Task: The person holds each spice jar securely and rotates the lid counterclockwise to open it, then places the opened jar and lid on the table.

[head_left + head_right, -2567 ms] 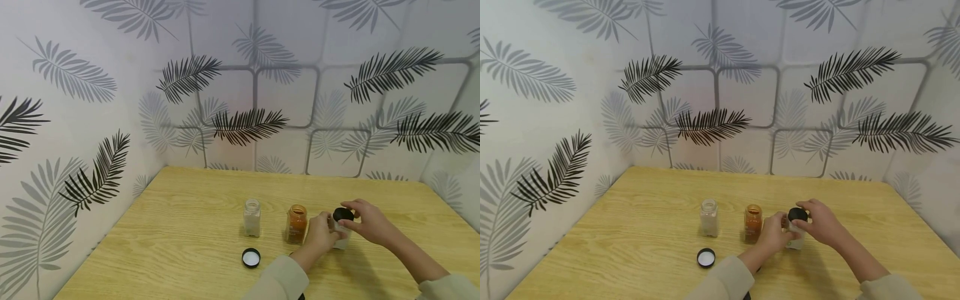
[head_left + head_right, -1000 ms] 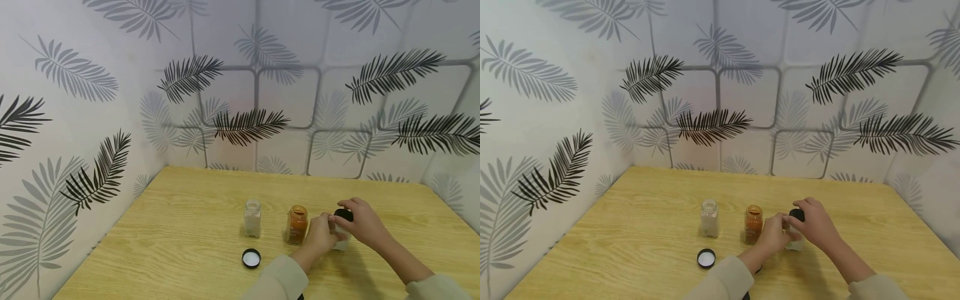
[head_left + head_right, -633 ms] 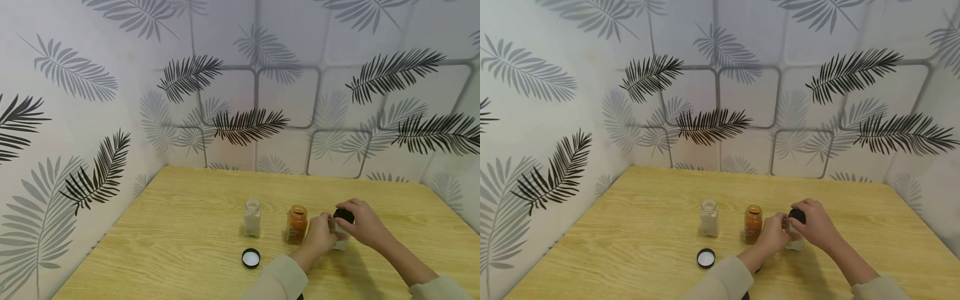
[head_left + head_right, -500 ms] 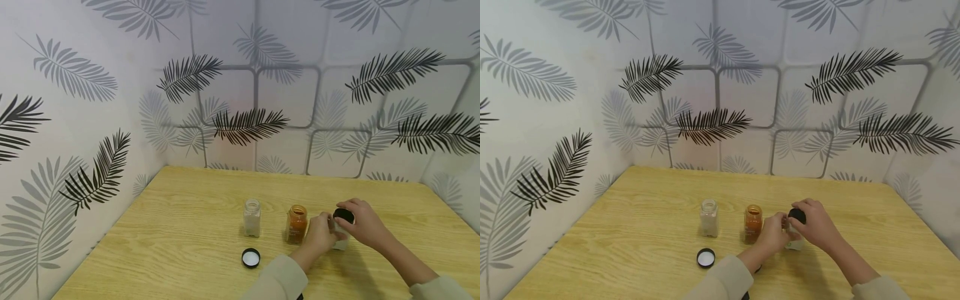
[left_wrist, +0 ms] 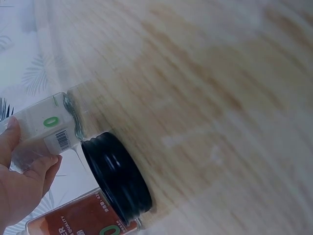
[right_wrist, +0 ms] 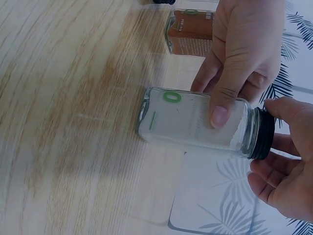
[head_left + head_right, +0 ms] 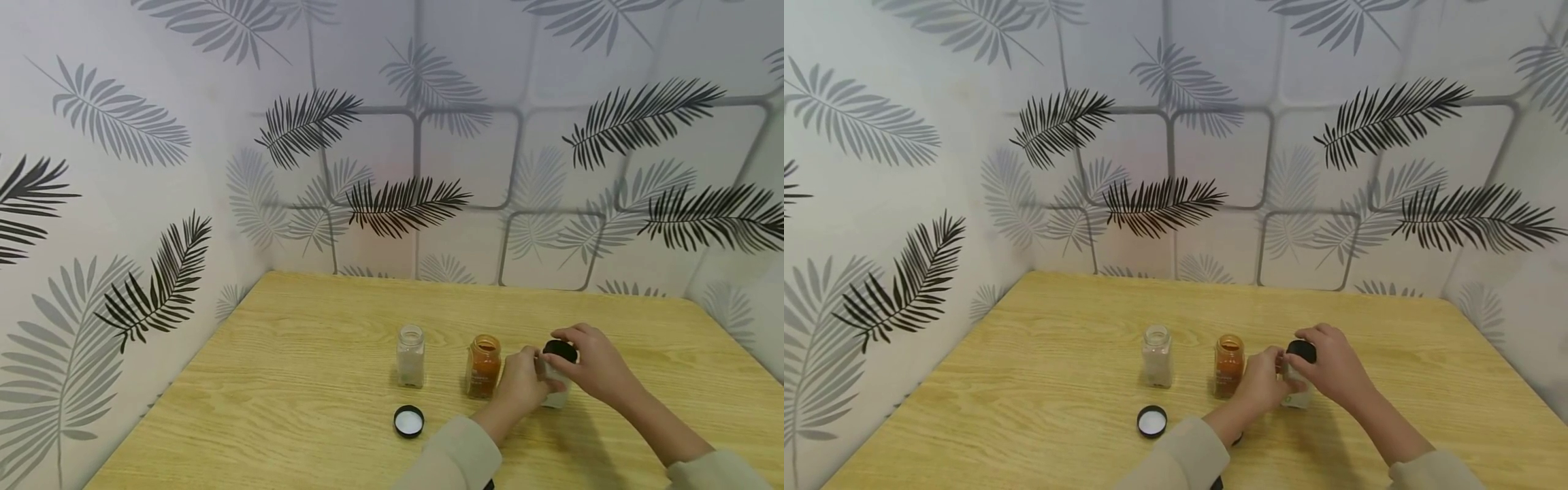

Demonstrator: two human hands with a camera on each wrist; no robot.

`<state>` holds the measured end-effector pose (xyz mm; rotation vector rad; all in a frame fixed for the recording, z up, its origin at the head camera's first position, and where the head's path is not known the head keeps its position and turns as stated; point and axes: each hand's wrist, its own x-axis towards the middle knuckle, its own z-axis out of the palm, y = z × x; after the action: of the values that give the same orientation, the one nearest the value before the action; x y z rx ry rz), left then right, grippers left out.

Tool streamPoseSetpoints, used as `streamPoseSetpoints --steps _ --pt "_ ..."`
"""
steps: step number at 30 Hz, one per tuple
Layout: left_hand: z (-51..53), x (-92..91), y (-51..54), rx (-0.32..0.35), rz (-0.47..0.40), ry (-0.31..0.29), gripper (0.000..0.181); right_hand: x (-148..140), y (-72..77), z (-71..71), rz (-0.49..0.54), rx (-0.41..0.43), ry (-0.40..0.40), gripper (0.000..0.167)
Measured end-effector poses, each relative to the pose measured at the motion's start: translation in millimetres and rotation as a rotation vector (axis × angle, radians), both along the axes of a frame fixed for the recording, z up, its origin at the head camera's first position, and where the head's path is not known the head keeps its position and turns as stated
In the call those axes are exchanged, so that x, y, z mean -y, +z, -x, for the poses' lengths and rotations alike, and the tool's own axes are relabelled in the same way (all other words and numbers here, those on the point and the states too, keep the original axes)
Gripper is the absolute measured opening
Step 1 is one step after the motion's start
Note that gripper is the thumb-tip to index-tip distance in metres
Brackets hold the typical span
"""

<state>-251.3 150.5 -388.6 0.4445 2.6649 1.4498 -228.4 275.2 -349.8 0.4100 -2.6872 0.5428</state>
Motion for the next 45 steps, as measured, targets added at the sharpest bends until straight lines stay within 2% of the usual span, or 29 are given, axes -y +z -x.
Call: streamPoseSetpoints --steps 8,28,35,45 --pt "0.6 -0.5 -2.0 0.011 -0.005 0.000 0.038 -4 1.6 -3.4 0.022 0.023 0.023 0.035" --pt "-0.2 -0.4 -1.3 0.013 -0.001 -0.009 0.043 -15 1.3 -3.9 0.034 0.090 0.020 0.044" --pt "-0.8 0.5 -0.7 0.018 -0.016 -0.013 0.034 -5 1.0 1.0 0.010 0.067 0.008 0.044" --pt "-0.4 1.3 0.4 -0.011 0.016 -0.011 0.037 1 1.3 2.9 0.009 0.050 -0.012 0.037"
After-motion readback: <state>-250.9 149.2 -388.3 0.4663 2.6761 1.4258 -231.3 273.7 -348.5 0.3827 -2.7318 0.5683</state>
